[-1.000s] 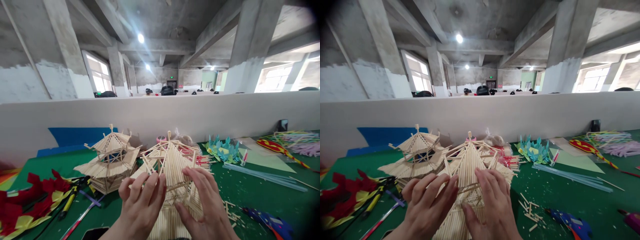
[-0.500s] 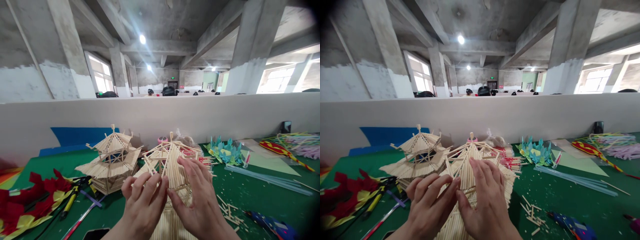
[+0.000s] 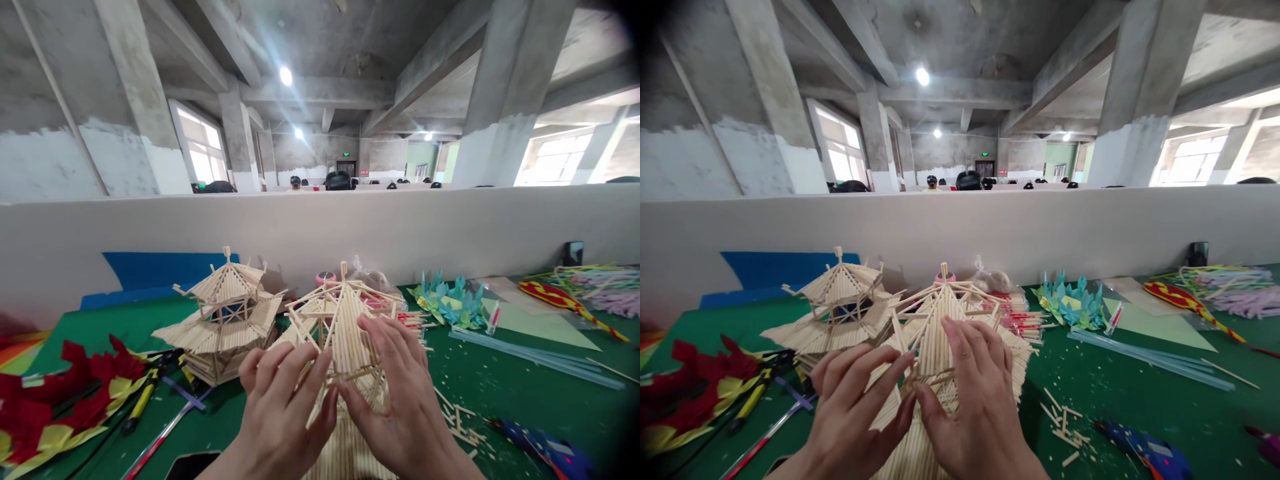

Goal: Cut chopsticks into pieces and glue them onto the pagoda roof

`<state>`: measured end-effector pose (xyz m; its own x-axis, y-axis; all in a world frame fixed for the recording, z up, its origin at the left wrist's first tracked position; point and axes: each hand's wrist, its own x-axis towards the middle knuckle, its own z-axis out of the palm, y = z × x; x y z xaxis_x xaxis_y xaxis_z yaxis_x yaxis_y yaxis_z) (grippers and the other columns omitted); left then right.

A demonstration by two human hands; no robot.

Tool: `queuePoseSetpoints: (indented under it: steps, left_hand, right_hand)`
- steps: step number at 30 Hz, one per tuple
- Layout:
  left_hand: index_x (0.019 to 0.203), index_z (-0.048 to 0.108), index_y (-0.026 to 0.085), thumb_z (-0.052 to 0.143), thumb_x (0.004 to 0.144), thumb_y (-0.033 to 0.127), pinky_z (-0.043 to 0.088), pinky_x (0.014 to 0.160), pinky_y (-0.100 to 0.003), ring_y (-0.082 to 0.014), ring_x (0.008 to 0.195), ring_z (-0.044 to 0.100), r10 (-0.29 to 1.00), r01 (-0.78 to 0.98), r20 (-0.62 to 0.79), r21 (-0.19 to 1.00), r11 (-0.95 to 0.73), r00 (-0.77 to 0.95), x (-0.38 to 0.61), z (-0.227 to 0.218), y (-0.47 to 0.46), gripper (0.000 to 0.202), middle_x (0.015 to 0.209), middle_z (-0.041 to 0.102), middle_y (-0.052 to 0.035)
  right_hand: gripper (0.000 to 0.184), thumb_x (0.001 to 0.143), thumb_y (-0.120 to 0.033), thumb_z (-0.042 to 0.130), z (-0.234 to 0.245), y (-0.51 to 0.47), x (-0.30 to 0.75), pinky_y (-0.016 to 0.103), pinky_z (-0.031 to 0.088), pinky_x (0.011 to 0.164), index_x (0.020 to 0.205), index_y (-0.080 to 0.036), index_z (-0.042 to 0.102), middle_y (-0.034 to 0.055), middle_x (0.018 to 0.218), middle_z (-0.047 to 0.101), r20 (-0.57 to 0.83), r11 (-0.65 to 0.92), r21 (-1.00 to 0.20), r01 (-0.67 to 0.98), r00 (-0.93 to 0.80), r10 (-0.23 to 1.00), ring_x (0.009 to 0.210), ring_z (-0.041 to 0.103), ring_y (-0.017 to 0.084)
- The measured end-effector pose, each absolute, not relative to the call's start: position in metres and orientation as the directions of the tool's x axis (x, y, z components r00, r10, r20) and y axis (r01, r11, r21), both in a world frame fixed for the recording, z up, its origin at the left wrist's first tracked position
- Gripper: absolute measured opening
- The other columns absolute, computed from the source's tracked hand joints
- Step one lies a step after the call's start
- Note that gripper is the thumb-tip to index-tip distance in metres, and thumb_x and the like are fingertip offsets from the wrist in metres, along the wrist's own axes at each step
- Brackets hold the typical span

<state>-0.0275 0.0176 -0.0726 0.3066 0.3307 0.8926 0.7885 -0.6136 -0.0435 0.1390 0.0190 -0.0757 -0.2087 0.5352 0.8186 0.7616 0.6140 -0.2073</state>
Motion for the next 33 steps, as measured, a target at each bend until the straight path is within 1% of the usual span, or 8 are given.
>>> queuePoseSetpoints:
  steps: [3, 6, 8, 10, 16, 20, 26, 33]
  left_hand:
    - [0.099, 0.056, 0.019, 0.053, 0.075, 0.017, 0.036, 0.079, -0.041, -0.0243, 0.092, 0.046, 0.533, 0.750, 0.799, 0.166, -0.640, 0.278, -0.032, -0.063, 0.017, 0.025, 0.096, 0.053, -0.0078]
    - [0.089, 0.058, 0.020, 0.046, 0.081, 0.020, 0.039, 0.076, -0.039, -0.0217, 0.089, 0.047, 0.726, 0.713, 0.646, 0.394, -0.580, 0.234, -0.034, -0.051, 0.023, 0.014, 0.090, 0.053, -0.0056]
    - [0.081, 0.060, 0.020, 0.043, 0.083, 0.024, 0.040, 0.076, -0.038, -0.0208, 0.087, 0.048, 0.805, 0.668, 0.553, 0.519, -0.534, 0.214, -0.032, -0.045, 0.028, 0.017, 0.087, 0.053, -0.0045]
    - [0.074, 0.060, 0.020, 0.041, 0.084, 0.026, 0.040, 0.076, -0.038, -0.0205, 0.085, 0.049, 0.849, 0.632, 0.487, 0.597, -0.495, 0.205, -0.029, -0.039, 0.033, 0.022, 0.085, 0.053, -0.0038]
    - [0.060, 0.058, 0.019, 0.042, 0.080, 0.033, 0.036, 0.076, -0.039, -0.0223, 0.082, 0.046, 0.930, 0.606, 0.315, 0.707, -0.364, 0.191, -0.021, -0.028, 0.039, 0.029, 0.076, 0.050, -0.0032]
    - [0.057, 0.055, 0.019, 0.042, 0.079, 0.034, 0.037, 0.073, -0.037, -0.0220, 0.079, 0.046, 0.954, 0.577, 0.256, 0.761, -0.297, 0.154, -0.017, -0.026, 0.039, 0.029, 0.072, 0.048, -0.0021]
    - [0.060, 0.052, 0.018, 0.041, 0.079, 0.030, 0.037, 0.070, -0.032, -0.0187, 0.075, 0.047, 0.980, 0.493, 0.154, 0.847, -0.198, 0.128, -0.015, -0.024, 0.036, 0.025, 0.073, 0.048, -0.0002]
    - [0.065, 0.053, 0.018, 0.041, 0.079, 0.029, 0.035, 0.070, -0.029, -0.0171, 0.075, 0.046, 0.987, 0.411, 0.093, 0.901, -0.141, 0.134, -0.015, -0.025, 0.037, 0.022, 0.075, 0.049, -0.0003]
  right_hand:
    - [0.060, 0.073, -0.030, 0.056, -0.075, 0.018, 0.141, 0.046, 0.033, 0.091, 0.124, -0.010, 0.032, 0.0129, 0.117, 0.047, 0.821, 0.619, -0.215, 0.755, -0.204, 0.533, 0.113, 0.035, 0.028]
    - [0.059, 0.073, -0.029, 0.055, -0.076, 0.018, 0.140, 0.046, 0.032, 0.092, 0.124, -0.010, 0.032, 0.0127, 0.117, 0.047, 0.821, 0.613, -0.215, 0.760, -0.199, 0.535, 0.113, 0.035, 0.027]
    - [0.059, 0.073, -0.030, 0.055, -0.076, 0.019, 0.139, 0.046, 0.032, 0.092, 0.124, -0.010, 0.032, 0.0125, 0.117, 0.047, 0.821, 0.615, -0.211, 0.760, -0.204, 0.533, 0.112, 0.036, 0.027]
    - [0.060, 0.072, -0.030, 0.056, -0.075, 0.020, 0.138, 0.046, 0.031, 0.092, 0.124, -0.011, 0.033, 0.0123, 0.117, 0.047, 0.822, 0.614, -0.210, 0.761, -0.203, 0.533, 0.112, 0.037, 0.027]
    - [0.061, 0.072, -0.031, 0.056, -0.070, 0.021, 0.134, 0.046, 0.031, 0.092, 0.125, -0.012, 0.032, 0.0119, 0.118, 0.047, 0.812, 0.606, -0.227, 0.763, -0.196, 0.550, 0.113, 0.037, 0.027]
    - [0.060, 0.073, -0.031, 0.054, -0.069, 0.022, 0.130, 0.046, 0.030, 0.093, 0.126, -0.013, 0.032, 0.0118, 0.120, 0.047, 0.800, 0.593, -0.233, 0.771, -0.195, 0.568, 0.113, 0.037, 0.027]
    - [0.060, 0.073, -0.031, 0.054, -0.071, 0.024, 0.128, 0.044, 0.031, 0.092, 0.126, -0.013, 0.032, 0.0108, 0.119, 0.047, 0.807, 0.580, -0.225, 0.783, -0.184, 0.561, 0.112, 0.037, 0.026]
    - [0.059, 0.074, -0.033, 0.053, -0.072, 0.026, 0.128, 0.044, 0.031, 0.092, 0.125, -0.013, 0.032, 0.0106, 0.118, 0.048, 0.809, 0.569, -0.216, 0.794, -0.181, 0.560, 0.111, 0.037, 0.026]
